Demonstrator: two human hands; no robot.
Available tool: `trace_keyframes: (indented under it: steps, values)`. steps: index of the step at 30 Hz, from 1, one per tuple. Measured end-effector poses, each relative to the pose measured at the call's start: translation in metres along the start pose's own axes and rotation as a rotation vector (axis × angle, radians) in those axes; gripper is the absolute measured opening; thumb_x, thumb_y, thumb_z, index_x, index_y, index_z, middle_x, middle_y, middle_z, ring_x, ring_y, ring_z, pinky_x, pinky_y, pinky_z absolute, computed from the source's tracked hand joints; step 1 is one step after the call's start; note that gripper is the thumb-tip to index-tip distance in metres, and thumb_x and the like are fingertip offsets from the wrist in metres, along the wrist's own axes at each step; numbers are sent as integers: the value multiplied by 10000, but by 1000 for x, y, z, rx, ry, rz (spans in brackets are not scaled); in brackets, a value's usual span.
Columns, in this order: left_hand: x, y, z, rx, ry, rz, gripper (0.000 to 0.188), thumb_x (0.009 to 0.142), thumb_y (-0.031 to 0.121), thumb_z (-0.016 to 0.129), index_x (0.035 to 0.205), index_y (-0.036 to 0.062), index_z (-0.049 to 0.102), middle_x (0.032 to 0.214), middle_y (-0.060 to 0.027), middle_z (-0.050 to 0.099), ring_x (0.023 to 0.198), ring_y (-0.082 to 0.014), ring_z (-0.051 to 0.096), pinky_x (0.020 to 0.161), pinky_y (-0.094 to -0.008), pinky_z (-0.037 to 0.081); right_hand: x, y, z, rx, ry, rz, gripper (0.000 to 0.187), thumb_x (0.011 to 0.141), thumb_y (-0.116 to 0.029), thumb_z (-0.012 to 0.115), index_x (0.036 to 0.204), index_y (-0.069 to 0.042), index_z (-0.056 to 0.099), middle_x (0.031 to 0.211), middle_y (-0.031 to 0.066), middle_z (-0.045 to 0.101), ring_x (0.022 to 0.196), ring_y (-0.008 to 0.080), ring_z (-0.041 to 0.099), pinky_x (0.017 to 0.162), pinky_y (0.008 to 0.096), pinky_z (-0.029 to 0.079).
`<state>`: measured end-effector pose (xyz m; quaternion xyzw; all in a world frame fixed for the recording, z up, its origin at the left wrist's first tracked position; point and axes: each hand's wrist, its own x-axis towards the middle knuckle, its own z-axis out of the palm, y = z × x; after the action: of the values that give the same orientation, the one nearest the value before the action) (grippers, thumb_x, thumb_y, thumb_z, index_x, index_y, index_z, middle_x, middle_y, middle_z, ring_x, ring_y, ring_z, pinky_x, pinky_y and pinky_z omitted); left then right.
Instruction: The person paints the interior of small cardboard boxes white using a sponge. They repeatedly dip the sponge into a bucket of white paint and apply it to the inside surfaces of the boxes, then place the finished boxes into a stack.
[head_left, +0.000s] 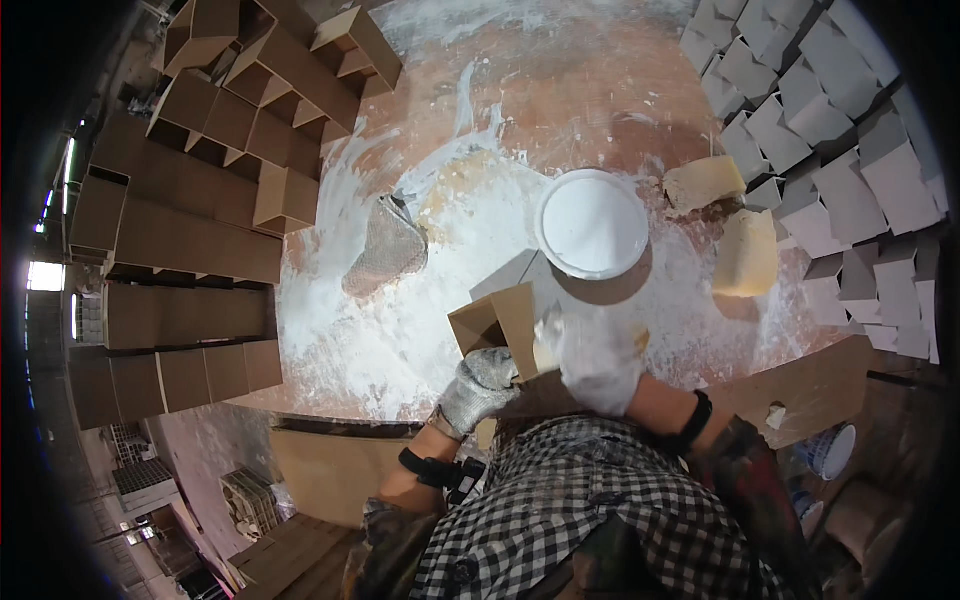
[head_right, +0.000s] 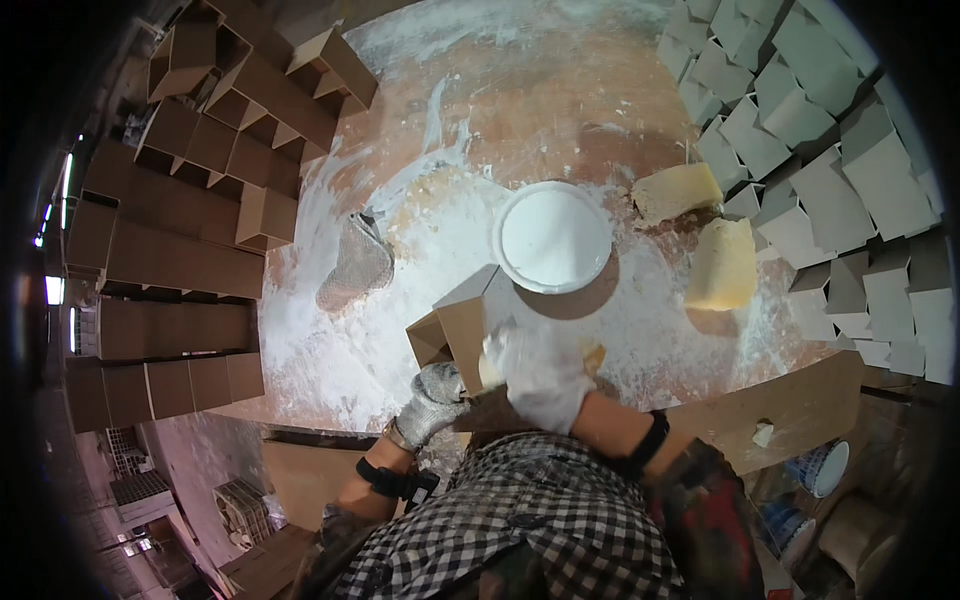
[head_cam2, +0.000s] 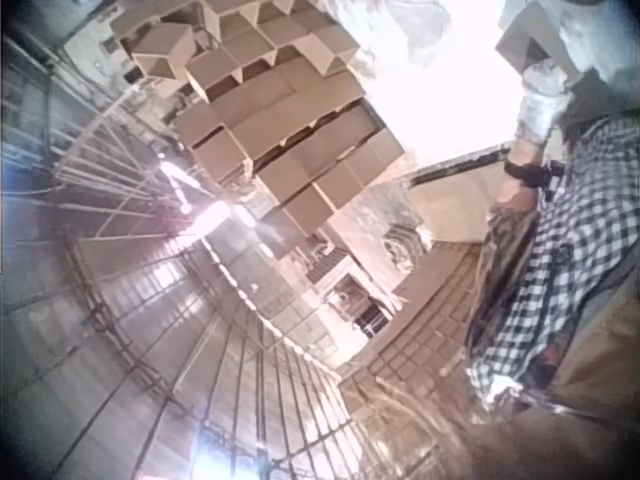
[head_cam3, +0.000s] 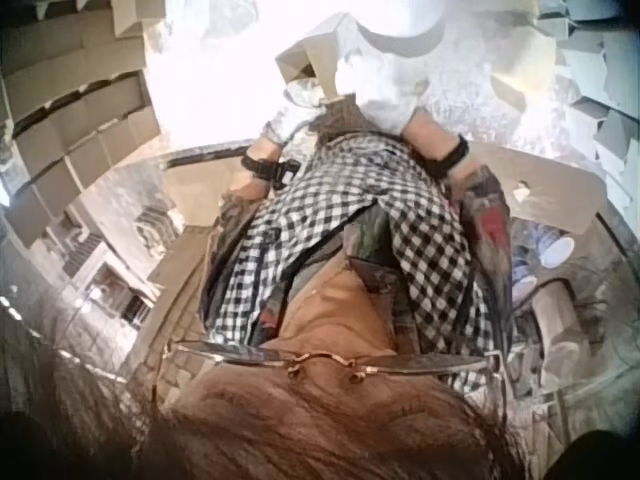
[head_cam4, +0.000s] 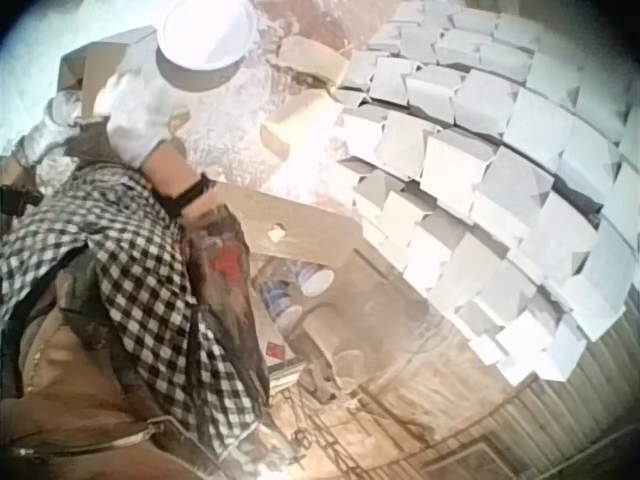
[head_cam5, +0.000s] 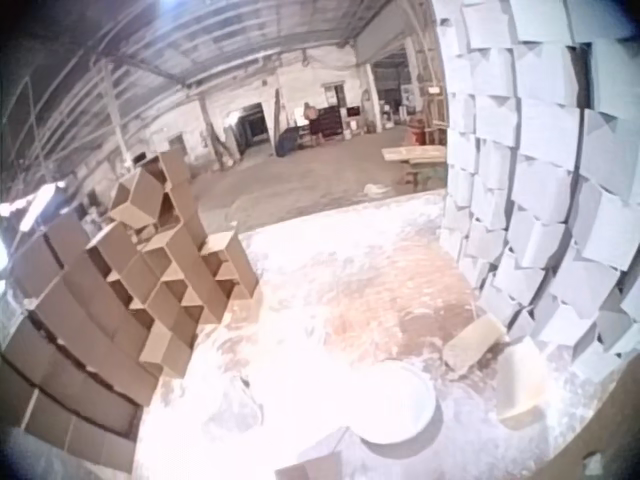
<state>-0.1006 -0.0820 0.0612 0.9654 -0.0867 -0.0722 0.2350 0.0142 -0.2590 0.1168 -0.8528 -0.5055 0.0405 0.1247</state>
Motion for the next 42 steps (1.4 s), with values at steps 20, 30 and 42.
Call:
trace_keyframes:
  steps: [20,30,42]
  values:
    - [12,6,-10,46,-78,50,311,738,272,652,991,93,629,877,-124,636,810,-310,620,697,-401,507,17,2,-14,34,223,-129,155,804,-156,540,873,-57,638,787,97,615,706,253,589,595,383,444]
    - [11,4,-3,-33,31,18,286,761,241,635,995,77,622,876,-120,639,821,-309,618,700,-400,510,11,-4,-3,35,536,-226,215,784,-88,512,935,-21,649,845,133,598,780,260,563,632,393,426]
    - [16,0,8,43,-13,28,319,719,304,673,927,65,636,862,-146,621,812,-346,602,740,-422,499,71,21,-21,87,68,54,230,841,-170,495,960,-31,634,870,139,634,633,292,567,563,438,418]
